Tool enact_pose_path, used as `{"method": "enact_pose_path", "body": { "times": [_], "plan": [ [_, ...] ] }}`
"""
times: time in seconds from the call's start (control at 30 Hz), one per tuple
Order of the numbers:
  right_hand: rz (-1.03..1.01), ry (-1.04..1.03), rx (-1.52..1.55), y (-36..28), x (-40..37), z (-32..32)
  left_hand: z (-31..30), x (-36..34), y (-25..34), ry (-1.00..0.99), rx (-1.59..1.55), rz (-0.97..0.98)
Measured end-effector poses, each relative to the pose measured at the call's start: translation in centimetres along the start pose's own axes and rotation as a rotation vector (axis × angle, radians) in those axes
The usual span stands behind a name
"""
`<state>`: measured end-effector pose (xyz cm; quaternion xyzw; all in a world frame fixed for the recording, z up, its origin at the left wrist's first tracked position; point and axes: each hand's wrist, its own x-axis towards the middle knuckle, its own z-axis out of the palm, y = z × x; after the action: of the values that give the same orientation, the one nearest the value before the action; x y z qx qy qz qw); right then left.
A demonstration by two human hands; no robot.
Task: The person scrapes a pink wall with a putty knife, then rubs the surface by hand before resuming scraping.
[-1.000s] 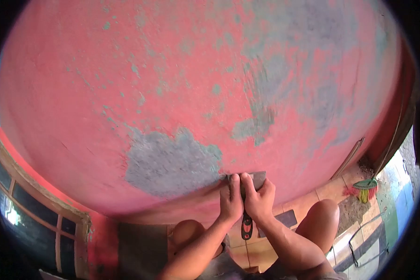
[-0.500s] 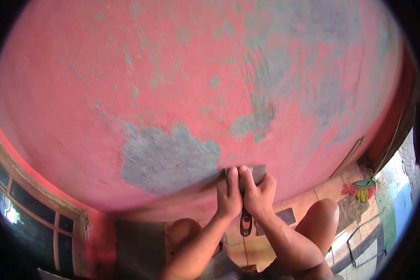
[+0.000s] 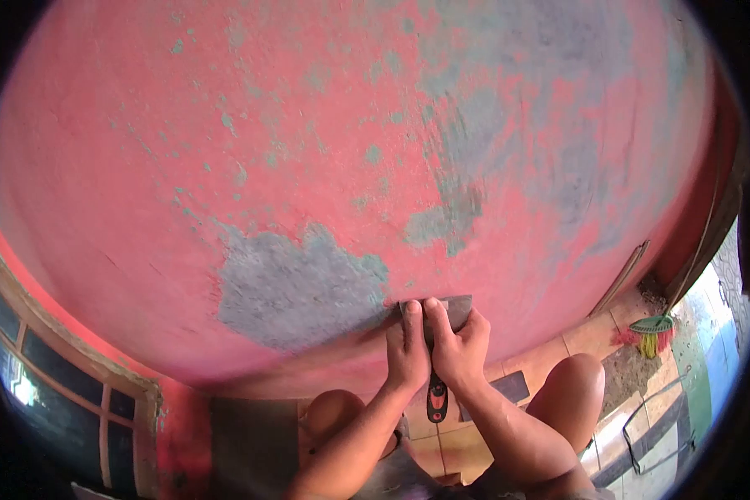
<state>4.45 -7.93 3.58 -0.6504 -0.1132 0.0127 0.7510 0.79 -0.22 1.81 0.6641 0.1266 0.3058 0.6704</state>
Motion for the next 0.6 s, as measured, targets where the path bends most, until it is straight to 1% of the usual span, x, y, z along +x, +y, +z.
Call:
{"method": "enact_pose_path", "body": {
  "times": [0.13, 0.17, 0.23, 0.27, 0.33, 0.37, 0.53, 0.6],
  "plan": [
    [0.009, -0.012, 0.013, 0.0, -0.2, 0.0, -0.3, -0.2, -1.0, -0.007, 0.125, 0.022],
    [0.014, -0.015, 0.009, 0.1, -0.1, -0.2, -0.2, 0.0, -1.1, -0.012, 0.09, 0.004],
    [-0.046, 0.0, 0.043, 0.0, 0.4, 0.3, 0.0, -0.2, -1.0, -0.02, 0.021, -0.047],
    [-0.054, 0.009, 0.058, 0.1, 0.2, 0.3, 0.0, -0.4, -0.8, -0.011, 0.006, -0.027],
    [0.007, -0.017, 0.0, 0.0, 0.2, -0.2, 0.3, -0.1, -0.3, 0.002, -0.021, 0.023],
    [0.024, -0.029, -0.023, -0.2, 0.4, -0.4, 0.3, -0.2, -0.6, 0.0, -0.019, 0.017],
    [0.005, -0.03, 0.033, 0.4, 0.4, -0.2, 0.2, -0.2, -1.3, 0.004, 0.039, 0.024],
    [0.004, -0.02, 0.056, 0.6, 0.5, -0.1, 0.1, 0.4, -1.2, 0.002, 0.047, 0.066]
  ]
}}
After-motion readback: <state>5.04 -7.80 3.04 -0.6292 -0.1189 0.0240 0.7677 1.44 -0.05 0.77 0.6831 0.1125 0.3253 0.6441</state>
